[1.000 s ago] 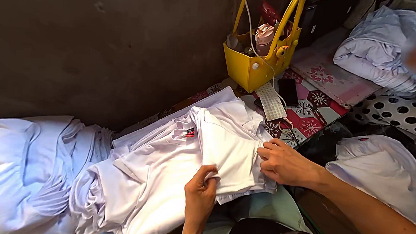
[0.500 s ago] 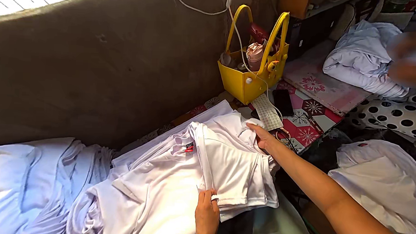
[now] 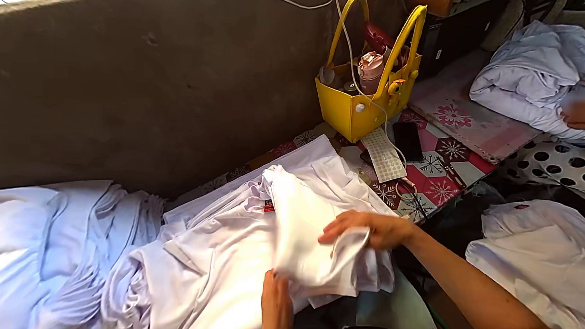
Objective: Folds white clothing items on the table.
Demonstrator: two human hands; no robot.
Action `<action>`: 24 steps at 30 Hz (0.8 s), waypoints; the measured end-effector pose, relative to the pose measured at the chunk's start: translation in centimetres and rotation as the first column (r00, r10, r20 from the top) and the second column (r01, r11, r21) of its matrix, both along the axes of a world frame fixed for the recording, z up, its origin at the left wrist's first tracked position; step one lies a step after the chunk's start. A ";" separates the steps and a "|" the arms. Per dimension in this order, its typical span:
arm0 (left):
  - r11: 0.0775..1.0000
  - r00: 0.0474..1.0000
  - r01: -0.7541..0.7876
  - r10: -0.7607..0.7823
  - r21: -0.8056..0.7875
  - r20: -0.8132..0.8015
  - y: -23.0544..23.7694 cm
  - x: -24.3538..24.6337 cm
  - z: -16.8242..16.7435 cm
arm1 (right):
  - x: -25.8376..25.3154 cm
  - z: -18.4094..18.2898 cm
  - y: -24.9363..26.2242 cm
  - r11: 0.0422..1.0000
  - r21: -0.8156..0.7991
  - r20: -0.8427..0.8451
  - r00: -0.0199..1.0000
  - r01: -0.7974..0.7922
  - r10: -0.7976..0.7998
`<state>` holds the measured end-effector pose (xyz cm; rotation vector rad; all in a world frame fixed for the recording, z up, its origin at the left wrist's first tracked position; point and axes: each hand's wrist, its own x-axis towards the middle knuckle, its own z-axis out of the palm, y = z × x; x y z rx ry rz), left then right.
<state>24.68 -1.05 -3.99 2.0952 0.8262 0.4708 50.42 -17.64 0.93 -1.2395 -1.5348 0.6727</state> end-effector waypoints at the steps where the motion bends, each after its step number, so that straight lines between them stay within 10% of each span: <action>1: 0.994 0.994 -0.020 0.031 -0.104 0.102 0.2 0.2 0.5 | -0.7 -0.1 -0.1 0.996 -0.059 0.182 0.980 -0.067 0.076; 6: 0.927 0.995 0.064 -0.033 -0.370 0.090 1.2 5.1 2.8 | -1.4 -1.0 -0.2 0.972 -0.211 0.324 0.931 -0.101 0.167; 11: 0.983 0.994 -0.090 0.080 -0.160 -0.070 0.1 5.5 1.0 | 3.4 1.3 -1.5 0.940 -0.327 0.011 0.995 0.095 -0.096; 14: 0.952 0.981 -0.178 0.192 -0.250 0.031 0.1 4.3 1.3 | 8.1 -1.9 -1.2 0.565 -0.632 0.128 0.790 0.531 -0.599; 16: 0.948 0.976 -0.177 0.203 -0.266 0.074 0.0 3.7 1.6 | 8.7 -4.0 0.8 0.411 -0.770 0.005 0.648 0.488 -0.762; 19: 0.961 0.980 -0.157 0.180 -0.229 0.085 -0.3 3.5 1.4 | 8.6 -4.3 3.7 0.491 -0.805 -0.352 0.398 0.332 -0.847; 24: 0.966 0.988 -0.130 0.146 -0.224 0.057 -0.7 3.1 0.1 | 8.2 -2.2 6.8 0.528 -0.692 -0.424 0.315 0.493 -0.849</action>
